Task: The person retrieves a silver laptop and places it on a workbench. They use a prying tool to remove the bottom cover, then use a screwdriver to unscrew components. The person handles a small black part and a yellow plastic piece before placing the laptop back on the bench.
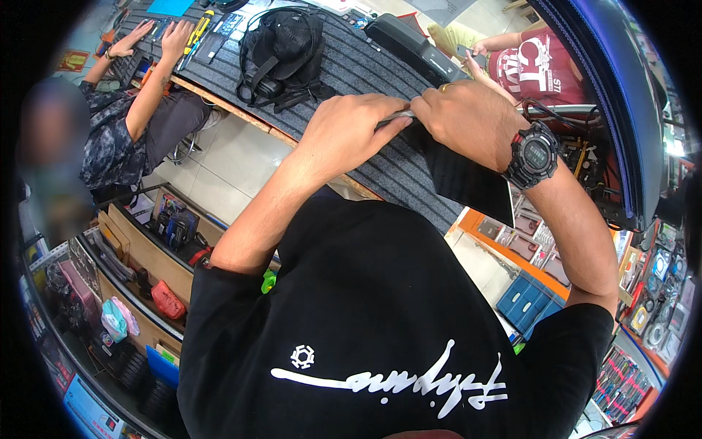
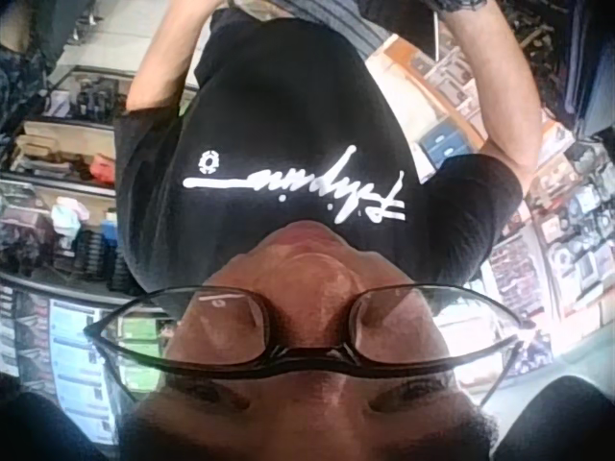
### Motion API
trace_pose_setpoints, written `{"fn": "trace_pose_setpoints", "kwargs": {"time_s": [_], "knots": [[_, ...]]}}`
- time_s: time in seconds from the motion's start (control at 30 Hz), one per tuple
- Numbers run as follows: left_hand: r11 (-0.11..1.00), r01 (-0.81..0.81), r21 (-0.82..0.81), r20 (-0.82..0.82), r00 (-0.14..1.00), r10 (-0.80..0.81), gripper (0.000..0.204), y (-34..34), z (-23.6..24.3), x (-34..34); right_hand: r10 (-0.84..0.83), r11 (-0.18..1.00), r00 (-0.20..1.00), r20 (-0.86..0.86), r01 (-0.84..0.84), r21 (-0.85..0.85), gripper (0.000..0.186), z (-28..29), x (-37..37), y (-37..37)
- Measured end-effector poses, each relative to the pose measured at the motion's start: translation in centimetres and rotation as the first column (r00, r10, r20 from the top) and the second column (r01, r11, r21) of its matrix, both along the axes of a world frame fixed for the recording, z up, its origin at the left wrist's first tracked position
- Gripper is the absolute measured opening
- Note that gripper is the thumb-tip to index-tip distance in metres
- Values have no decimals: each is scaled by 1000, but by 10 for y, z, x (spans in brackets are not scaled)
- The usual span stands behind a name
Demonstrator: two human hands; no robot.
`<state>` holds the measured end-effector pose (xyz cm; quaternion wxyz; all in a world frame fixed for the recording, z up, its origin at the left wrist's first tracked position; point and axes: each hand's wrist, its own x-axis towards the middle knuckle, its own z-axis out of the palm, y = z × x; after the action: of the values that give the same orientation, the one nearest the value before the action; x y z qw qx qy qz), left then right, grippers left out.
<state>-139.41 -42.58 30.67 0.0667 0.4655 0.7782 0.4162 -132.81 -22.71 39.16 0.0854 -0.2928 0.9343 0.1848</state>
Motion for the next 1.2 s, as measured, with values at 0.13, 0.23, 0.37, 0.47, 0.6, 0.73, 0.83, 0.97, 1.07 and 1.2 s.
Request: {"fn": "trace_pose_setpoints", "kwargs": {"time_s": [0.13, 0.23, 0.37, 0.47, 0.6, 0.73, 0.83, 0.97, 1.07, 1.2], "knots": [[1000, -7, -13, -2, 1000, 7, 25, -2, 2, 1, -40, 999, 999, 20, 40, 3, 11, 4, 1, -10], [1000, -9, 2, -60, 998, 9, 25, 0, -2, 1, -35, 999, 999, 36, 35, -16, 15, 6, -1, -14], [1000, -18, -25, -59, 998, 17, 27, 0, -3, 1, -117, 982, 982, 151, 137, -133, 14, 8, -3, -2], [999, -21, -38, -36, 999, 20, 29, 2, 2, 2, -155, 939, 965, 213, 211, -273, 17, 8, -5, 24], [994, -27, -105, -36, 999, 23, 30, 9, 10, 3, -133, 883, 983, 130, 177, -435, 23, -15, 7, 54], [996, -28, -87, -137, 990, 16, 29, 14, 9, 4, -73, 892, 993, 88, 104, -441, 21, -16, 6, 51], [989, -40, -144, -166, 986, 15, 28, 17, 9, 4, -64, 949, 997, 48, 76, -307, 23, -20, 9, 49], [990, -29, -139, -180, 984, 3, 27, 19, 11, 5, -43, 969, 998, 34, 50, -243, 28, -21, 7, 46], [991, -21, -131, -187, 982, -4, 26, 19, 10, 4, -45, 982, 998, 46, 53, -181, 28, -11, 6, 35], [993, -9, -117, -190, 982, -14, 25, 19, 10, 4, -29, 991, 999, 31, 33, -129, 25, -8, 3, 33]]}}
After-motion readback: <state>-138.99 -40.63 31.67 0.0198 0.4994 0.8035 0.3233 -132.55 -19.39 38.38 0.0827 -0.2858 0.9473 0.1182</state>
